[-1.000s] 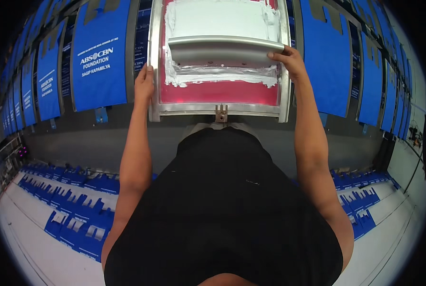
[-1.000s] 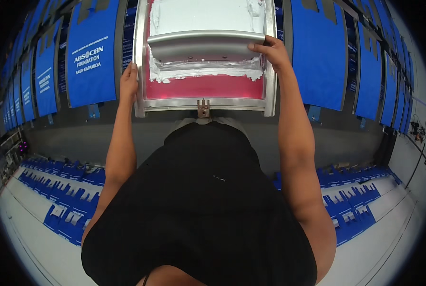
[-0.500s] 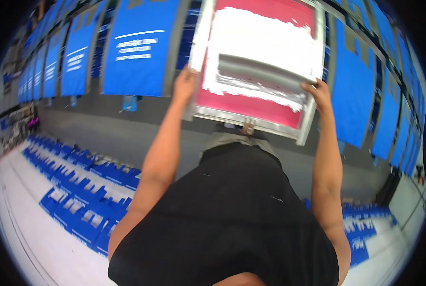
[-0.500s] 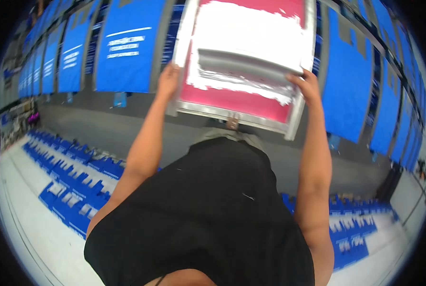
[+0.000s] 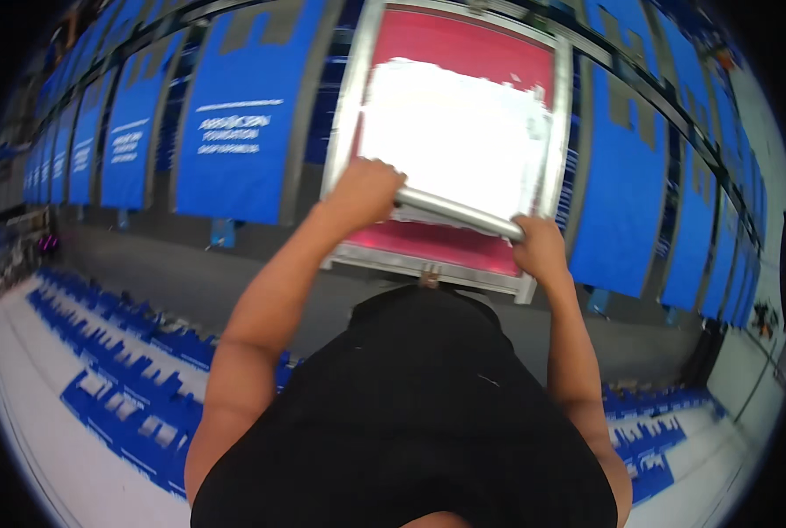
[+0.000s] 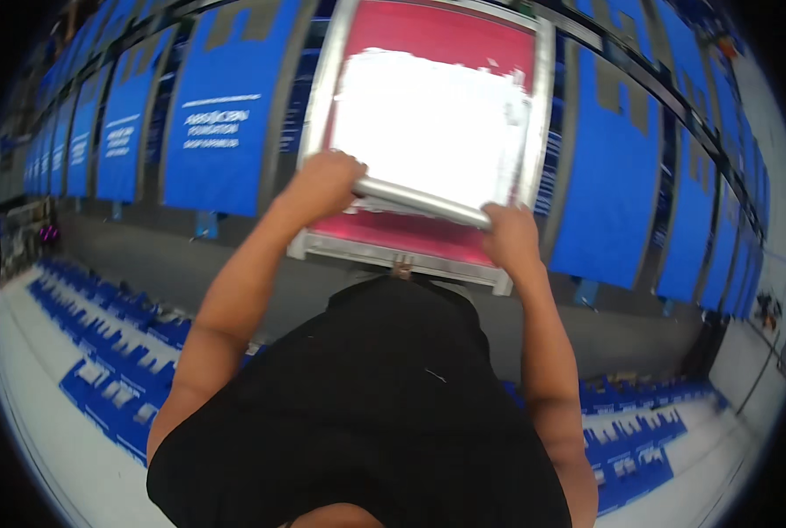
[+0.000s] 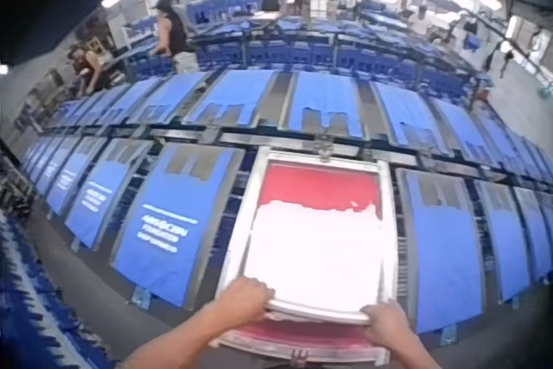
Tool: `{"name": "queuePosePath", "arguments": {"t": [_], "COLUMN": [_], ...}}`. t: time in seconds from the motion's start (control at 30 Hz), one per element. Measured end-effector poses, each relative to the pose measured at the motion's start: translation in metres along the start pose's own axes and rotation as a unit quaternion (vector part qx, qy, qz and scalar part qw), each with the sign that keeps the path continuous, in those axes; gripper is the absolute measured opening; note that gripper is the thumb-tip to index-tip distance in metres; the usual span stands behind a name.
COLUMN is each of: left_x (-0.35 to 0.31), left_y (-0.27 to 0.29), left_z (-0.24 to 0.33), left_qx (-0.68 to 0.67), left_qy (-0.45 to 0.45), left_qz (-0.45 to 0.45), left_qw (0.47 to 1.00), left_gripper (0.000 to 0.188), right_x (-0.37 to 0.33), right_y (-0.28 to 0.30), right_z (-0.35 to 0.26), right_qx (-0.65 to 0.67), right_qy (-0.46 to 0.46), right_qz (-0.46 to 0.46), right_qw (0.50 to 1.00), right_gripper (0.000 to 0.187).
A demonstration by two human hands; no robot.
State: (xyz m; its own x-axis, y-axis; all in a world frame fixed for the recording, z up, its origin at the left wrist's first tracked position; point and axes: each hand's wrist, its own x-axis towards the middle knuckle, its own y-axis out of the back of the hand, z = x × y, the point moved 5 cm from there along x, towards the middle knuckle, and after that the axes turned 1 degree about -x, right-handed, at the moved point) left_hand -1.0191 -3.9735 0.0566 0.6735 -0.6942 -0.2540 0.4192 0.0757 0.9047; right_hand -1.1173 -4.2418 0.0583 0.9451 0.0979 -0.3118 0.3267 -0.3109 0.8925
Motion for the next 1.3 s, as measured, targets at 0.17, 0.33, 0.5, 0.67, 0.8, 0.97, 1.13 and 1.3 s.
{"name": "queuePosePath", "arguments": {"t": [0.17,0.33,0.5,0.67,0.8,0.97,1.13,1.3], "left_x": [0.062,0.102,0.044,-0.022,-0.026,-0.045,-0.009,0.121], "left_y": [0.059,-0.002,-0.014,-0.002,-0.021,-0.047,-0.055,0.028], "left_z": [-0.027,-0.069,-0.034,0.005,0.007,0.007,-0.018,-0.077], "left_qx": [-0.008,0.033,-0.016,-0.059,-0.095,-0.086,-0.066,-0.033], "left_qy": [0.043,0.007,0.022,0.036,0.043,0.036,0.07,0.137], "left_qz": [0.128,0.248,0.197,0.14,0.149,0.184,0.182,0.134], "left_qw": [0.991,0.968,0.98,0.988,0.983,0.979,0.979,0.981], "left_gripper": [0.02,0.031,0.038,0.028,0.026,0.036,0.037,0.029], "right_x": [0.084,0.15,0.088,0.01,0.008,-0.005,0.028,0.183], "right_y": [0.056,0.012,-0.01,0.01,-0.01,-0.02,-0.029,0.028], "right_z": [0.021,0.042,0.024,-0.001,-0.001,-0.003,0.012,0.052], "right_qx": [-0.032,-0.129,-0.087,-0.009,-0.021,-0.037,-0.052,-0.144], "right_qy": [0.075,0.07,0.067,0.068,0.029,0.039,0.058,0.021], "right_qz": [0.116,0.194,0.121,0.085,0.02,0.075,0.146,0.091], "right_qw": [0.99,0.97,0.987,0.994,0.999,0.996,0.986,0.985], "right_gripper": [0.023,0.031,0.034,0.03,0.033,0.034,0.037,0.034]}}
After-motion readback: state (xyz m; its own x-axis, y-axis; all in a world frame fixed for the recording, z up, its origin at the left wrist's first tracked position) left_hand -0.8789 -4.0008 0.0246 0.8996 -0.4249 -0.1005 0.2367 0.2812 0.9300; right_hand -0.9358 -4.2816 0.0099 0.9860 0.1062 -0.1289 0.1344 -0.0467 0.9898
